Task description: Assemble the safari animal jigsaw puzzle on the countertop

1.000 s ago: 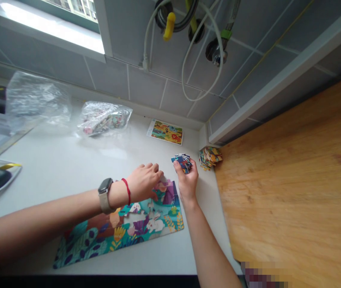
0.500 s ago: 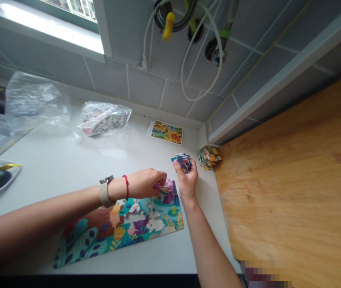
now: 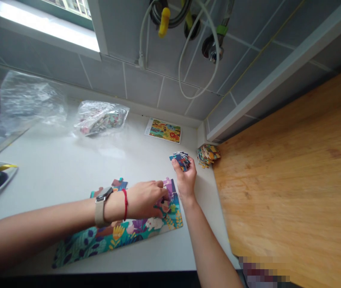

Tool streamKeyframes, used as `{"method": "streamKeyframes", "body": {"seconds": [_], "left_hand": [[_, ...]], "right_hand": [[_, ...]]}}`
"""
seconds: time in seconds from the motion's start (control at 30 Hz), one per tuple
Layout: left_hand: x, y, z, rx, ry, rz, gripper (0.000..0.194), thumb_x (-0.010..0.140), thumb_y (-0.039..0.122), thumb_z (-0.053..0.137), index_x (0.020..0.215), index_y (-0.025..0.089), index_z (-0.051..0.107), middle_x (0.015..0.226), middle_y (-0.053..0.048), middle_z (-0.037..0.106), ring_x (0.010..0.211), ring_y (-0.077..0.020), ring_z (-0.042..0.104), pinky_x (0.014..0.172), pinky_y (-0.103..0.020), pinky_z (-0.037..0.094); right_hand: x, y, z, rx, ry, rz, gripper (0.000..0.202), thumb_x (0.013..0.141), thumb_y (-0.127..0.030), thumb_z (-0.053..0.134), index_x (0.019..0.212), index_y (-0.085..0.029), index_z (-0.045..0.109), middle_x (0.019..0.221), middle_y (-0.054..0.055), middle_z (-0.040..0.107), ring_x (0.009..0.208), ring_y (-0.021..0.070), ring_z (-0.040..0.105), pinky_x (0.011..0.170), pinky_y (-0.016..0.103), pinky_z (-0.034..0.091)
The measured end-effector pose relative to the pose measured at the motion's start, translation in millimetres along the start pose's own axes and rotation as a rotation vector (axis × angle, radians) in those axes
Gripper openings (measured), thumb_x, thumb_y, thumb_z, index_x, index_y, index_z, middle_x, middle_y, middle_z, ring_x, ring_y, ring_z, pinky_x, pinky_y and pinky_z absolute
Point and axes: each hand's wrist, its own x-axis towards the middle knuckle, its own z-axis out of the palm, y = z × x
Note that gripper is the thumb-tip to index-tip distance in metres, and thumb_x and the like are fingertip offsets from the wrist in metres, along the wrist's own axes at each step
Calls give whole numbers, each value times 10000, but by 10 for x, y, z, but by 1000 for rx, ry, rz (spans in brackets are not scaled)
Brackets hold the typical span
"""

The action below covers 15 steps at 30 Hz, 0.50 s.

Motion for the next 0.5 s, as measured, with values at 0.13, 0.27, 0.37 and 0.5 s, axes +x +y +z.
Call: {"method": "streamKeyframes", "body": {"seconds": [0.13,0.27,0.37,0.5], "left_hand": [[-18,63,128,111,115,-49,622,762,520,926,1174,145,648,1197,-151,650,1092,-332,669,848,-408,601],[-23,138,197,163,145,-54,598,789,412,925,1210,139,599,1202,-153,635,1113,-328,634,905,-440,577],[-21,156,186,162,111,-54,564,809,392,909,1204,144,591,1198,-158,632,1132,-337,619,945,-466,556],[5,114,208,74,105,-15,511,794,280,898,1180,150,589,1214,-154,613,1084,-310,644,924,-420,569]], "right_hand": [[-3,9,-1,6,-7,2,436,768,-460,893,1033,-187,681,930,17,746,807,162,640,802,299,516],[-9,-15,9,-6,-4,-3,436,769,-470,887,1027,-187,680,924,21,751,804,168,646,795,303,521],[-9,-29,13,-5,1,2,439,766,-472,885,1028,-188,678,934,26,757,821,175,655,804,309,525],[-6,-25,13,-4,0,8,434,766,-470,883,1027,-191,677,938,26,760,813,173,654,803,310,521]]}}
